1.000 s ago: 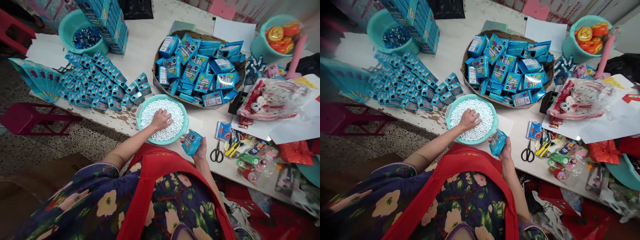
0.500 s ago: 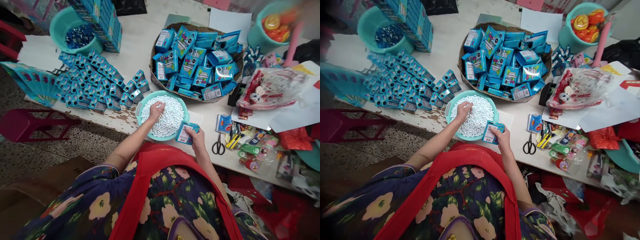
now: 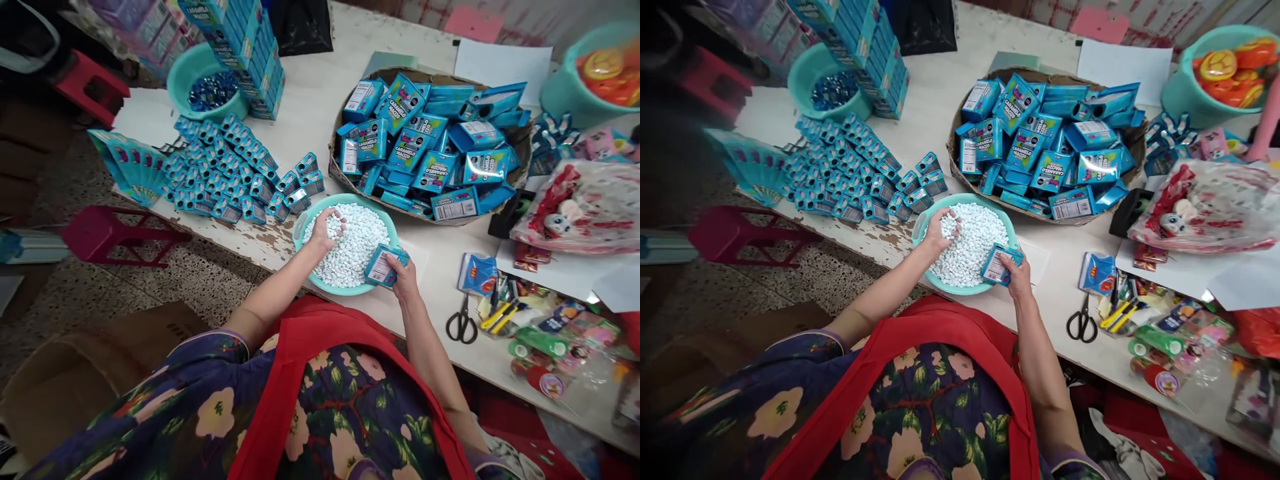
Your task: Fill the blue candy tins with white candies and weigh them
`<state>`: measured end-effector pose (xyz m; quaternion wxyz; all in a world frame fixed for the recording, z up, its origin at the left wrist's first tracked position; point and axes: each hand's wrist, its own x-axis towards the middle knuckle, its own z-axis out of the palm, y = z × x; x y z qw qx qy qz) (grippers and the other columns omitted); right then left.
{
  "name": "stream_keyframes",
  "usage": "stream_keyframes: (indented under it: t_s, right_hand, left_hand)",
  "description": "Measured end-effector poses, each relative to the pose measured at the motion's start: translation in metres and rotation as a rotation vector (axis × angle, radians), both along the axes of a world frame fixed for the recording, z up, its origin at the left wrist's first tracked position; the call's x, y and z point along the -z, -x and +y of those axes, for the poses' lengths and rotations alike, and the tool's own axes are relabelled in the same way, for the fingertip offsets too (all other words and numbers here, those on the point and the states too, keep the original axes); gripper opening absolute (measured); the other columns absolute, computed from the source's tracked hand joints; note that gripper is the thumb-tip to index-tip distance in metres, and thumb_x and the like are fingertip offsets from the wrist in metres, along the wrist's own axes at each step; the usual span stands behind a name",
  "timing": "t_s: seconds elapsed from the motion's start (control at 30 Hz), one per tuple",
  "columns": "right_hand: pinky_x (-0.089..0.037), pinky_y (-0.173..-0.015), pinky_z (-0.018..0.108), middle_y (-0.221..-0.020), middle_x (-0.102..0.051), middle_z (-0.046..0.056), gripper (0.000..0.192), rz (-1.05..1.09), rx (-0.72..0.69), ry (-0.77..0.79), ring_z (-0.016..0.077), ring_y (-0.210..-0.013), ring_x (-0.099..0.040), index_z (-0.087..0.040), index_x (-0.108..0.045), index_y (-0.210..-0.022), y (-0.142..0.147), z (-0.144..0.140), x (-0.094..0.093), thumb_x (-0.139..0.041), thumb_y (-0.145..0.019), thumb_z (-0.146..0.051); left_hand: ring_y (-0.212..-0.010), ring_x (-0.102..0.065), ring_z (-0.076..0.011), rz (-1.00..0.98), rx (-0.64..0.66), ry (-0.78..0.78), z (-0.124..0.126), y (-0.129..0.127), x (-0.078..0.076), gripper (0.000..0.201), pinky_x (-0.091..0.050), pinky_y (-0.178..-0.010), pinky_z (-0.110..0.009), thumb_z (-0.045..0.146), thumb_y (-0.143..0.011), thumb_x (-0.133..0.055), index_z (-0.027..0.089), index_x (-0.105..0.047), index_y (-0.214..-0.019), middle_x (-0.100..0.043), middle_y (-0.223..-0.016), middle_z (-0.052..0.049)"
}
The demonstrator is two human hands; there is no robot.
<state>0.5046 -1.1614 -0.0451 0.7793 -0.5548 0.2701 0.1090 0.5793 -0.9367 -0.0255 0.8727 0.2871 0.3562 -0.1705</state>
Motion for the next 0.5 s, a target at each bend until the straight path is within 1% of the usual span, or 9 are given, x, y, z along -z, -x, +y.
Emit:
stream_keyframes:
  t_s: [0.07, 0.13, 0.27, 0.37, 0.5]
  right_hand:
    - [-0.059, -0.078, 0.035, -0.095, -0.075, 0.002, 0.052, 0.002, -0.058, -0.015, 0.0175, -0.079, -0.070, -0.019, -0.066, -0.101, -0.002, -0.001, -0.001, -0.089, -0.057, -0.034]
    - [-0.059, -0.079, 0.034, -0.096, -0.075, 0.002, 0.051, -0.015, -0.069, -0.020, 0.0170, -0.080, -0.070, -0.019, -0.066, -0.102, -0.002, 0.000, -0.002, -0.088, -0.058, -0.034]
    - [-0.059, -0.080, 0.032, -0.097, -0.074, 0.001, 0.055, -0.038, -0.093, -0.041, 0.0165, -0.082, -0.069, -0.021, -0.064, -0.109, -0.009, 0.007, -0.005, -0.088, -0.060, -0.033]
    - [-0.058, -0.082, 0.033, -0.098, -0.074, -0.001, 0.057, -0.044, -0.122, -0.038, 0.0175, -0.085, -0.069, -0.023, -0.063, -0.109, -0.017, 0.011, -0.005, -0.088, -0.060, -0.034]
    - [-0.057, -0.086, 0.033, -0.096, -0.073, -0.003, 0.056, -0.063, -0.183, -0.059, 0.0173, -0.089, -0.069, -0.026, -0.062, -0.108, -0.029, 0.016, -0.002, -0.088, -0.060, -0.035]
  left_hand:
    - [-0.045, -0.049, -0.0069, 0.004, -0.021, 0.029, 0.005, -0.002, -0.002, 0.012, -0.024, -0.037, -0.014, 0.027, -0.072, -0.059, 0.018, -0.053, -0.076, -0.055, -0.060, 0.000]
    - [-0.046, -0.050, -0.0073, 0.003, -0.042, 0.041, 0.009, -0.004, -0.003, 0.010, -0.025, -0.036, -0.014, 0.026, -0.074, -0.056, 0.017, -0.054, -0.076, -0.054, -0.060, 0.000]
    - [-0.047, -0.053, -0.0082, 0.018, -0.060, 0.051, 0.015, -0.008, 0.001, 0.014, -0.026, -0.036, -0.014, 0.027, -0.077, -0.055, 0.018, -0.047, -0.069, -0.055, -0.061, 0.000]
    - [-0.047, -0.053, -0.0084, 0.025, -0.061, 0.077, 0.016, -0.011, 0.003, 0.012, -0.027, -0.036, -0.014, 0.026, -0.077, -0.056, 0.018, -0.049, -0.071, -0.055, -0.062, 0.000]
    - [-0.047, -0.054, -0.0095, 0.017, -0.067, 0.100, 0.015, -0.013, 0.000, 0.017, -0.030, -0.035, -0.014, 0.030, -0.085, -0.051, 0.018, -0.051, -0.073, -0.056, -0.061, -0.001]
